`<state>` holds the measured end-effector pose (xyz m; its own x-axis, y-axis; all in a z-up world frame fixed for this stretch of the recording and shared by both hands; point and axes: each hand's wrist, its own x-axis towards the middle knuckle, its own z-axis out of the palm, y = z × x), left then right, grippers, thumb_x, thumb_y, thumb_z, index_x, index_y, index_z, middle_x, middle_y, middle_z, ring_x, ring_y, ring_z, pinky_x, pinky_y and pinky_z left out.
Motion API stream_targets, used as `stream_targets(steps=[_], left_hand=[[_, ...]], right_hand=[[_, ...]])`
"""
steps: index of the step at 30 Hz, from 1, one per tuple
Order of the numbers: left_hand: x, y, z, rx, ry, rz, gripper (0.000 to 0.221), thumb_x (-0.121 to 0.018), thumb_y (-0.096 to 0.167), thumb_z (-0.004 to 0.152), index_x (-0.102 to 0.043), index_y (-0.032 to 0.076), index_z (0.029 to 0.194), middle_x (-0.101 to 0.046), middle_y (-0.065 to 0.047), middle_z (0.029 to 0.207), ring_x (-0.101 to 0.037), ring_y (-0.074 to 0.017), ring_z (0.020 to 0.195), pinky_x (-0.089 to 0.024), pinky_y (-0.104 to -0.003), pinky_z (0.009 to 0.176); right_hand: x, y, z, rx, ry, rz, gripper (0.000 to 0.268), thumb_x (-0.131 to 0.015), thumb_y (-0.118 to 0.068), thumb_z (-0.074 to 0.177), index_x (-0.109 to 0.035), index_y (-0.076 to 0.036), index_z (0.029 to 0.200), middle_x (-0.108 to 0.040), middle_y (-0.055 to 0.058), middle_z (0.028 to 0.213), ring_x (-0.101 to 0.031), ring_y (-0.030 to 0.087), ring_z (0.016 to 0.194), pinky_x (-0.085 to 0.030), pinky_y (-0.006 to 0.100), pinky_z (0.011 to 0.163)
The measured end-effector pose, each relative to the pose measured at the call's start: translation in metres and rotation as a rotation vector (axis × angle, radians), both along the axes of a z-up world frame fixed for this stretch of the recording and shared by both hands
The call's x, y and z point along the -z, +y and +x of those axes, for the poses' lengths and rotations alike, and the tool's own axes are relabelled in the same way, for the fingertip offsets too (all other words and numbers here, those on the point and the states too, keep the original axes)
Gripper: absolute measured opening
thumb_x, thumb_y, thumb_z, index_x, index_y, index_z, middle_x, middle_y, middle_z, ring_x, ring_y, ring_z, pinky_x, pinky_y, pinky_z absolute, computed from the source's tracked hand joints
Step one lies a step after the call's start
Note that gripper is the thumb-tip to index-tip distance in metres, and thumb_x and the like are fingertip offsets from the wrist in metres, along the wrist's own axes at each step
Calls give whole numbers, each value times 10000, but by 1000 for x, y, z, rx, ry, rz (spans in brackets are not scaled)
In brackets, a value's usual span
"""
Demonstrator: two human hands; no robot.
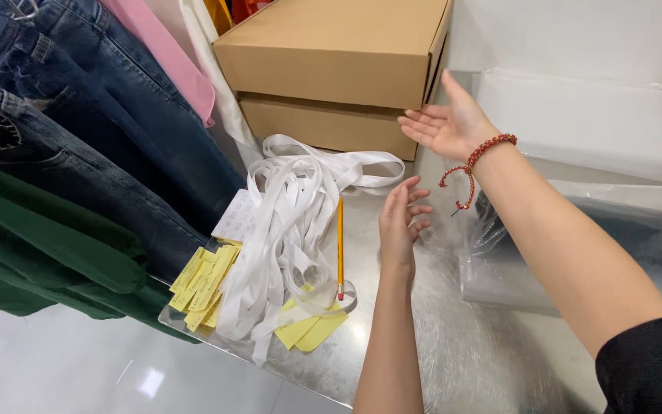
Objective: The person places a folded black garment into a clear plastic bag and seals it. They then place the bagged garment into a cardboard box, close the box, and tie a white ribbon around it in a cross pattern, finishing with a bow on top.
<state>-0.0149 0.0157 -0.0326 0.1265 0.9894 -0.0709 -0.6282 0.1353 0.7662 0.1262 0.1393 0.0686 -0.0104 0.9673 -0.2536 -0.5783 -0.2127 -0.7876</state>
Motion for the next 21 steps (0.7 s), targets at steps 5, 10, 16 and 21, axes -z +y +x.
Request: stream_targets(steps=[5, 10, 16, 21], left_hand=[[-4, -1, -1, 2, 15, -11, 457, -504, 354, 1075, -662, 74, 1400, -705, -59, 1115, -631, -99, 842, -476, -215, 683], [-5, 0, -1, 4, 22, 5, 468, -505, 360, 1065, -659, 70, 1399, -703, -65, 1116, -632, -105, 849, -477, -214, 684], [-5, 1, -3, 18, 39, -3, 469, -492, 366, 1070, -658, 75, 1399, -702, -69, 1136, -638, -111, 861, -479, -224, 691], [-14, -7, -2, -2, 86, -3, 474, -466, 376, 1089, -638, 102, 1435, -707, -45, 1109, -636, -90, 812, -467, -219, 674]], right_hand=[[-26, 15, -8, -17, -270, 48, 1210, -601, -751, 768, -355, 153, 1533, -512, 336, 1546, -615, 418, 1411, -540, 463, 1170], [-34, 31, -10, 13, -285, 42, 1123, -667, -696, 767, -315, -110, 1658, -408, 251, 1650, -473, 427, 1501, -428, 561, 1218], [-47, 9, -1, 93, -385, 35, 840, -635, -560, 784, -518, -212, 1540, -593, 192, 1501, -668, 344, 1312, -593, 479, 1071], [-58, -51, 65, 81, -488, 203, 916, -568, -651, 781, -387, -168, 1539, -456, 272, 1418, -573, 457, 1261, -572, 517, 1031]])
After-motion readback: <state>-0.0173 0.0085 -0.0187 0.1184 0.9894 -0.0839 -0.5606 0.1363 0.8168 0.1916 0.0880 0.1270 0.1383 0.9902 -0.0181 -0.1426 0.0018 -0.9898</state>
